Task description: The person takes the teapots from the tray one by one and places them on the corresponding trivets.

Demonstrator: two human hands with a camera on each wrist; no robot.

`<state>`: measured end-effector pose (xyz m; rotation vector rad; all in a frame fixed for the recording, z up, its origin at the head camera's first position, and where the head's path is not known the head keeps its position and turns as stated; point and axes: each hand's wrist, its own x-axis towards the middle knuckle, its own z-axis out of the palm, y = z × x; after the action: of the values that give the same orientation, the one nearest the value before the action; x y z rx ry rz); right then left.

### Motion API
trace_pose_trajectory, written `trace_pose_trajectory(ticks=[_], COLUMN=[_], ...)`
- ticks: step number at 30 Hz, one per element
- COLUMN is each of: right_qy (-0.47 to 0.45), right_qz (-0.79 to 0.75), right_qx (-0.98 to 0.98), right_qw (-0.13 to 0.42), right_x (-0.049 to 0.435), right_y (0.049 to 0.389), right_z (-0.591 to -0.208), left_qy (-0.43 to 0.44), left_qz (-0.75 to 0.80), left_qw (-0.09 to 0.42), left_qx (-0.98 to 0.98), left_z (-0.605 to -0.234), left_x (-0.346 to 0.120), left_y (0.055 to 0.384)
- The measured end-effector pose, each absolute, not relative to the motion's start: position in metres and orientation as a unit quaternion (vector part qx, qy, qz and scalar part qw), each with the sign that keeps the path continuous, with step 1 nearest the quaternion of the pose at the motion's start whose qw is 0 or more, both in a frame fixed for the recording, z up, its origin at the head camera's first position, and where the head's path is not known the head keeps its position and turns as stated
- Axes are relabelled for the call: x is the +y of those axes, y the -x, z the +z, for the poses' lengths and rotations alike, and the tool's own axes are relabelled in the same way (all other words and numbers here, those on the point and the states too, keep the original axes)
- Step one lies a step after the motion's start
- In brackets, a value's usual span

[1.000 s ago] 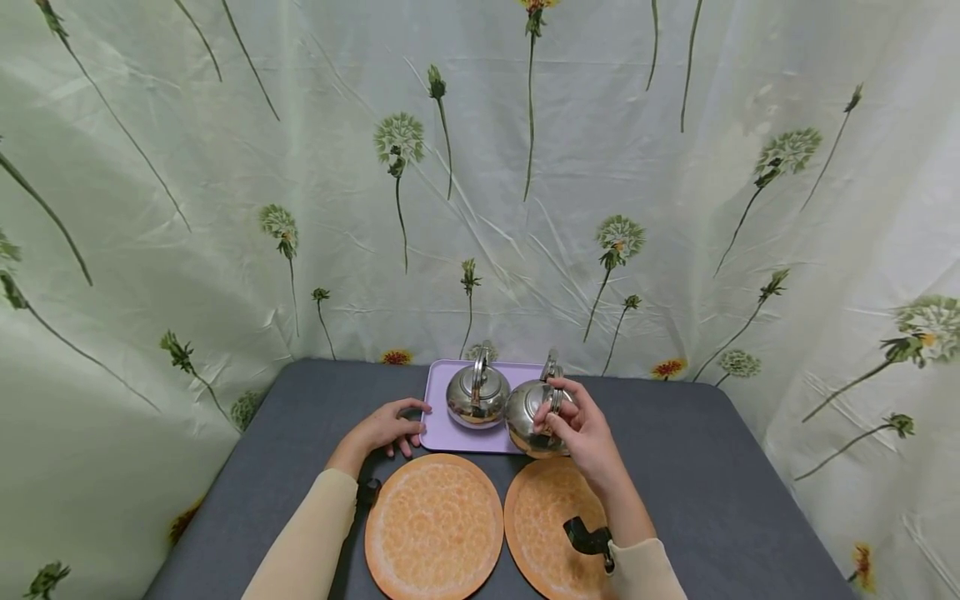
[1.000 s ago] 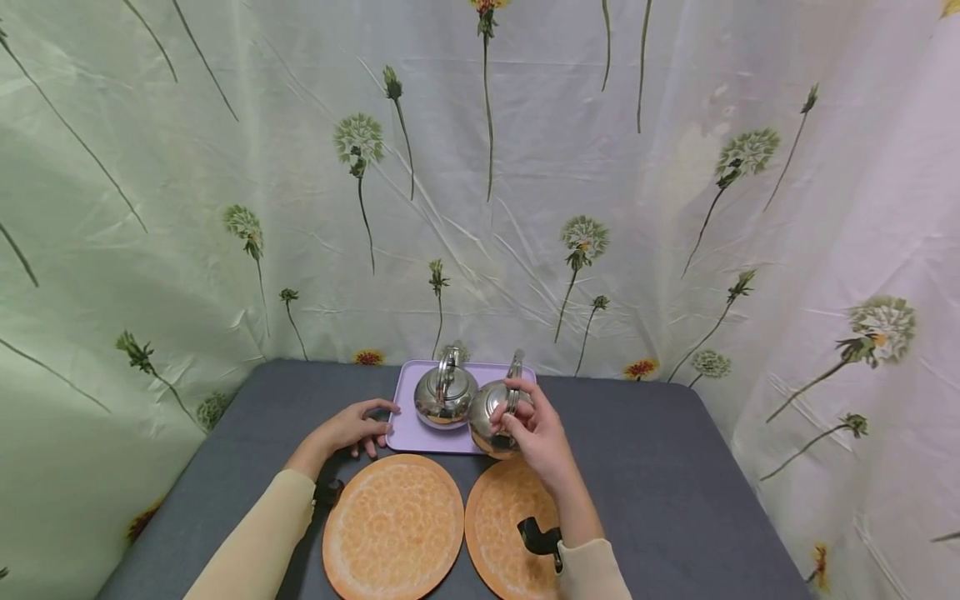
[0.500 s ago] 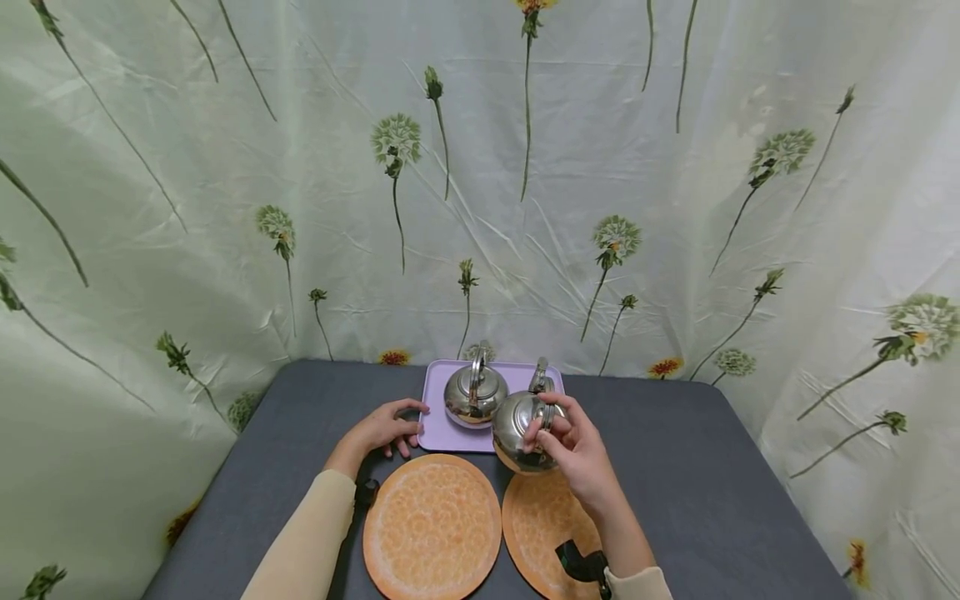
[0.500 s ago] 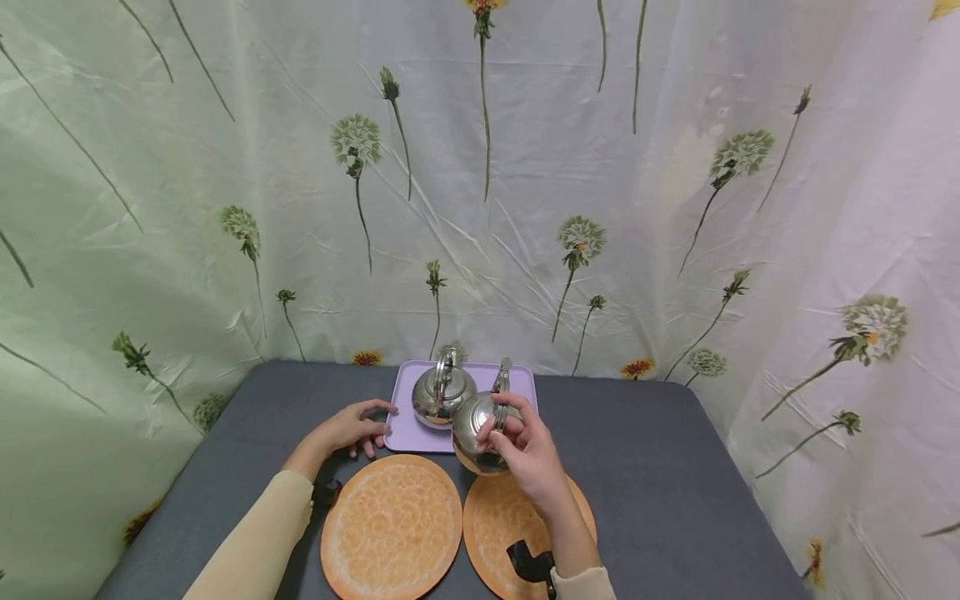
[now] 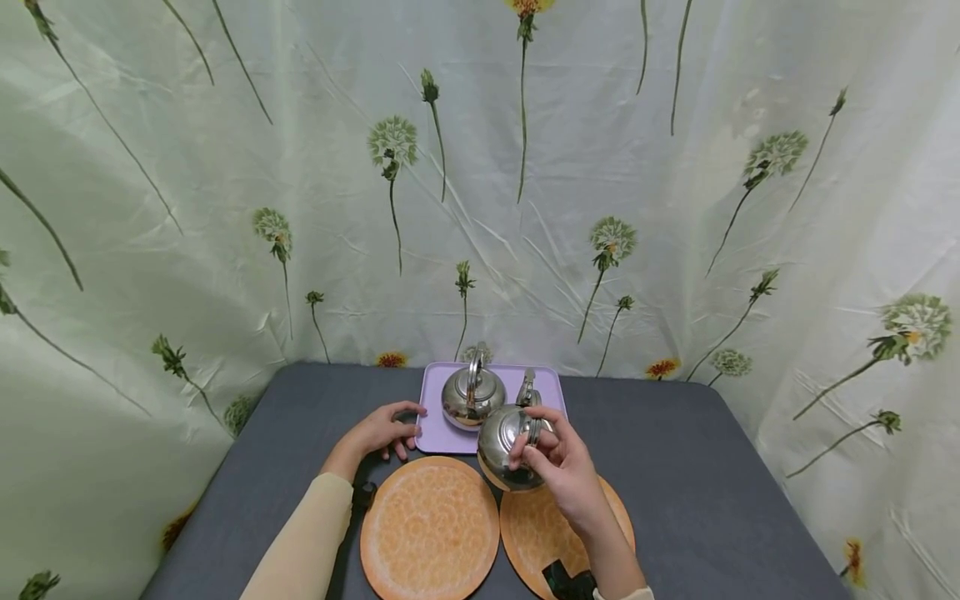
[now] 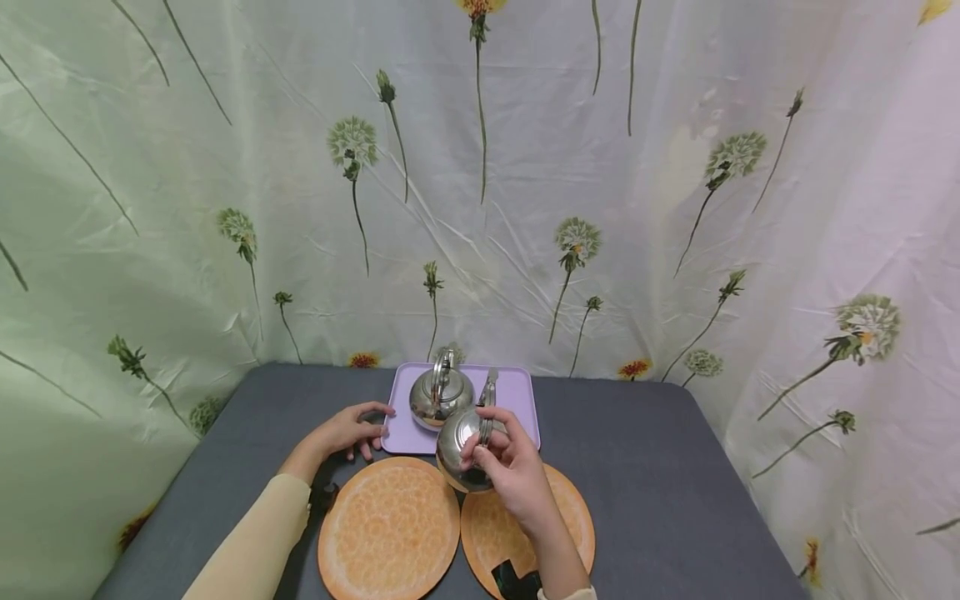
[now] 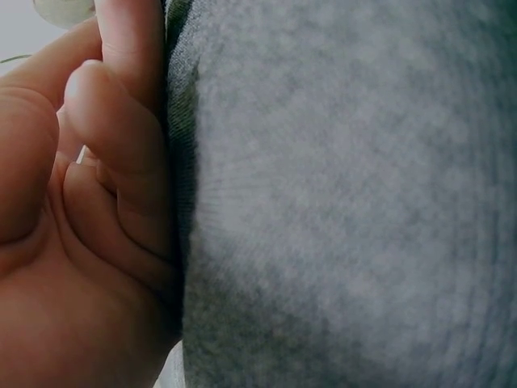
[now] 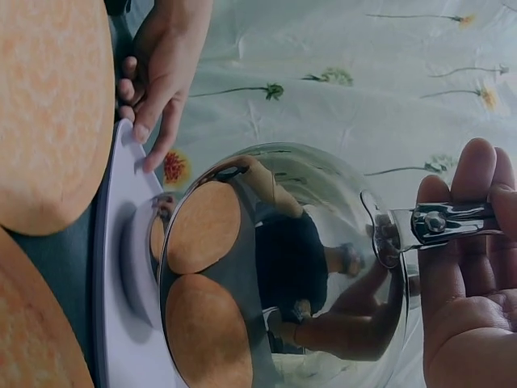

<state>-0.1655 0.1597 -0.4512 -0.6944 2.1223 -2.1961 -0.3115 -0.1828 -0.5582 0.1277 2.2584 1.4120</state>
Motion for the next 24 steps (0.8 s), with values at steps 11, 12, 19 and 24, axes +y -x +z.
trace_pose_trajectory(ticks=[11, 12, 19, 24], right_qy=[0.243, 0.242, 0.25, 0.254], right_qz=[-0.708, -0.709, -0.713, -0.716], right_qx=[0.663, 0.663, 0.654, 0.65], right_qw=[0.014, 0.017, 0.024, 0.027], right_x=[0.15, 0.149, 0.143, 0.138], right_y=[0.154, 0.152, 0.146, 0.145], right_z=[-0.451, -0.451, -0.451, -0.451], left_qy=[-0.04, -0.039, -0.031, -0.034], left_qz=[0.519, 0.519, 0.518, 0.516], left_qw=[0.231, 0.23, 0.23, 0.233], left_qx=[0.822, 0.822, 0.823, 0.824], left_z=[-0.56, -0.56, -0.56, -0.559], left_x=[-0.182, -0.182, -0.182, -0.182], left_y=[0.311, 0.311, 0.311, 0.312])
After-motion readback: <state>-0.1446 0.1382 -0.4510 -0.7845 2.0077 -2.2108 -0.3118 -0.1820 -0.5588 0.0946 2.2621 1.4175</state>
